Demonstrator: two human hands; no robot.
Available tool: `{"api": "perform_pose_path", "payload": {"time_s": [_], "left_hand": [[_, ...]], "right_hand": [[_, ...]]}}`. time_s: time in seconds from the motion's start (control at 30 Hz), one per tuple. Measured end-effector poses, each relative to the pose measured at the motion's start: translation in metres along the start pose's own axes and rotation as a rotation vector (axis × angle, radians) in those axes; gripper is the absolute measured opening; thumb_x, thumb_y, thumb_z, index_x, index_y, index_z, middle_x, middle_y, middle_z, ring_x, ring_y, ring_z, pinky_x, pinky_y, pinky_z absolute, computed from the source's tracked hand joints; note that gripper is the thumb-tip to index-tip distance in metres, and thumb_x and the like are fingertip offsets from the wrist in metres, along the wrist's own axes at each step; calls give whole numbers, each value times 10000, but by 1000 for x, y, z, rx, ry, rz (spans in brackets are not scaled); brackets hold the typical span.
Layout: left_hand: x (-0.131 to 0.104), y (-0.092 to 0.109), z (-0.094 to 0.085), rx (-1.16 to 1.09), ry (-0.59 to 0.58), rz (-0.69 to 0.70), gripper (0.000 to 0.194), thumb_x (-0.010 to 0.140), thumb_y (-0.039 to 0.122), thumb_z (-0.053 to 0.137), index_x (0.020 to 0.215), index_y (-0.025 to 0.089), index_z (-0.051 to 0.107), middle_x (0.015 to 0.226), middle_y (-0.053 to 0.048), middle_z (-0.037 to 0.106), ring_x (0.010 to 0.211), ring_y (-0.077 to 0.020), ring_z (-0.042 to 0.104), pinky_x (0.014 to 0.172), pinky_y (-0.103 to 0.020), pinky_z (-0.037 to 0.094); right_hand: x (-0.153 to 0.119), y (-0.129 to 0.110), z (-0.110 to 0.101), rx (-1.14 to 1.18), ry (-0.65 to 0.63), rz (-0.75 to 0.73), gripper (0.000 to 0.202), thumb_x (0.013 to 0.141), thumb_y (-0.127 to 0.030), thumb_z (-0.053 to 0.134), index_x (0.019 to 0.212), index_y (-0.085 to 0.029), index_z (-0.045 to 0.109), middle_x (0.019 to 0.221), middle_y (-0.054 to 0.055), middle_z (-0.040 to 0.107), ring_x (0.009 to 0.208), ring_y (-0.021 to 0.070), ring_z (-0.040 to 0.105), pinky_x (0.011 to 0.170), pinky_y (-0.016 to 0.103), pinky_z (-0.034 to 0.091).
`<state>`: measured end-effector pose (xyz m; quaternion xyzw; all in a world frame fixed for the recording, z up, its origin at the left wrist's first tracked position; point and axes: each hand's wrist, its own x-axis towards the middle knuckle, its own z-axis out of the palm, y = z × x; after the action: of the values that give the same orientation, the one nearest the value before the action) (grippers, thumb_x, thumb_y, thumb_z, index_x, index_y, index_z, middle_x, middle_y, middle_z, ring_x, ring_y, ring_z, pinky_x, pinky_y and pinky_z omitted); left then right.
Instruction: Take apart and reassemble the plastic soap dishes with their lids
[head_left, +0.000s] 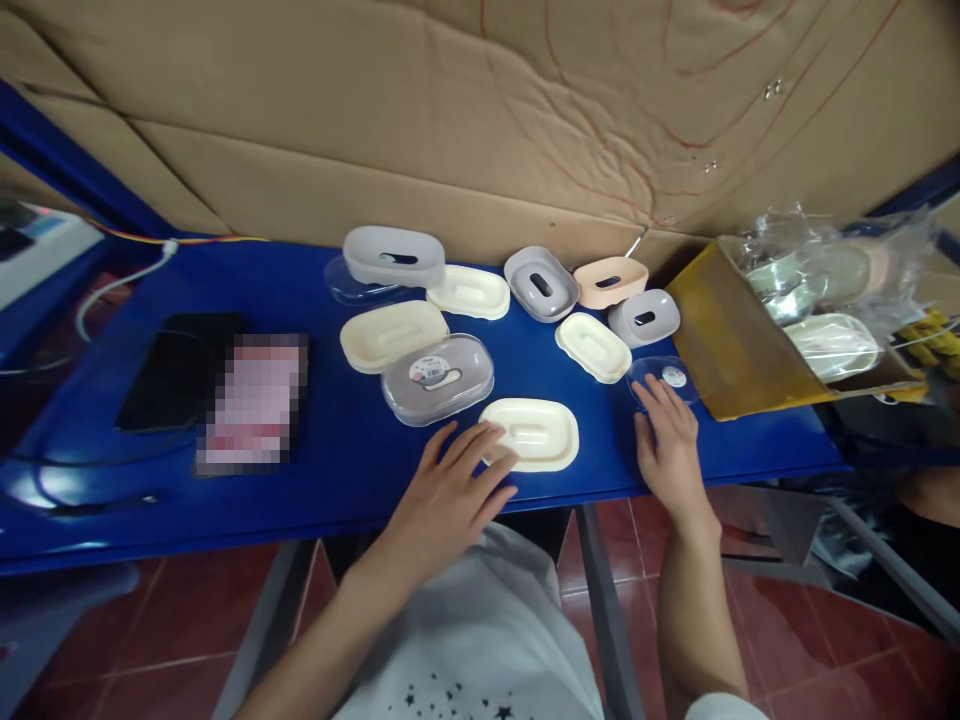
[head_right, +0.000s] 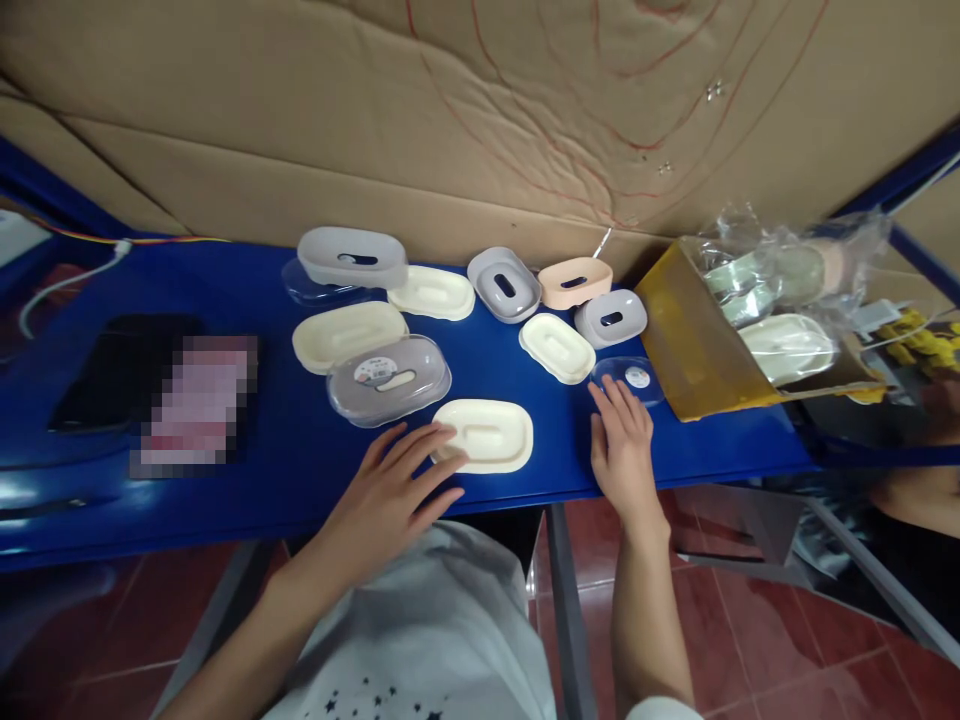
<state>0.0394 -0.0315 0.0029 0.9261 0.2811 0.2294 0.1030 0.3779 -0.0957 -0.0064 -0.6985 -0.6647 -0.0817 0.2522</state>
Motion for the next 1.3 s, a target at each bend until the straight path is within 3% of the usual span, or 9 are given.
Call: {"api": "perform_pose_path", "payload": {"time_s": [0.17, 0.3, 0.43, 0.63, 0.73, 0.87, 1.0, 1.17, 1.3], "left_hand": [[-13, -16, -10, 3, 49, -43, 123, 1086, 195, 580, 1132, 225, 691, 1275, -92, 743, 1274, -294, 686, 1090, -516, 483], [-20, -24, -11, -41, 75, -47, 123, 1082, 193, 598, 1168, 228, 679, 1265, -90, 742, 1254, -277, 685, 1013, -451, 516], [-22, -25, -4, -66, 94, -54, 136, 1064, 189, 633, 1187, 229, 675, 1307, -103, 722, 1285, -291, 669, 1032, -468, 533], [-26, -23, -4, -128, 162, -92, 184, 1042, 168, 655, 1210, 238, 682, 1342, -109, 706, 1274, -274, 688, 1060, -461, 580], [-28, -23, -5, -159, 181, -111, 197, 1043, 196, 667, 1235, 243, 678, 1365, -110, 696, 1277, -264, 685, 1074, -446, 592], [-28, -23, -6, -165, 156, -119, 211, 1051, 225, 663, 1262, 234, 664, 1370, -116, 691, 1280, -274, 677, 1064, -460, 598], [-27, -24, -6, -162, 132, -106, 214, 1052, 222, 655, 1266, 231, 660, 1378, -117, 684, 1288, -283, 672, 1060, -468, 594], [-28, -22, -6, -147, 155, -109, 236, 1047, 208, 660, 1283, 221, 657, 1381, -121, 681, 1278, -277, 674, 1059, -448, 598], [-28, -22, -6, -161, 158, -119, 258, 1051, 217, 658, 1308, 220, 649, 1402, -124, 668, 1299, -273, 664, 1092, -453, 592]], "right_hand": [[17, 17, 8, -138, -26, 32, 490, 1110, -332, 454, 1588, -253, 530, 1667, 154, 524, 1572, 345, 456, 1256, 638, 340], [36, 27, 2, -166, -19, 59, 495, 1091, -361, 465, 1562, -240, 558, 1601, 161, 595, 1513, 352, 522, 1226, 606, 378], [79, 40, 2, -201, -51, 25, 498, 1062, -281, 438, 1536, -217, 579, 1556, 144, 641, 1484, 327, 552, 1209, 554, 398], [135, 70, 16, -291, -238, 50, 550, 906, -105, 487, 1408, -191, 693, 1427, 160, 731, 1358, 347, 652, 1192, 610, 375], [136, 75, 15, -283, -173, 20, 382, 1005, -227, 506, 1283, -215, 768, 1283, 144, 799, 1208, 328, 727, 1164, 576, 405], [121, 72, 11, -232, -60, -9, 384, 1093, -334, 454, 1244, -189, 776, 1255, 156, 804, 1180, 318, 736, 1150, 544, 420], [111, 71, 14, -119, -93, -36, 406, 1047, -363, 552, 1384, -192, 700, 1393, 155, 744, 1298, 327, 685, 1102, 495, 481], [110, 71, 13, -155, -12, 49, 348, 1067, -333, 502, 1176, -169, 788, 1205, 163, 810, 1123, 316, 750, 1074, 491, 472], [108, 74, 11, -173, 18, 27, 369, 1046, -347, 522, 1306, -203, 740, 1333, 137, 777, 1247, 335, 717, 1138, 538, 432]]}}
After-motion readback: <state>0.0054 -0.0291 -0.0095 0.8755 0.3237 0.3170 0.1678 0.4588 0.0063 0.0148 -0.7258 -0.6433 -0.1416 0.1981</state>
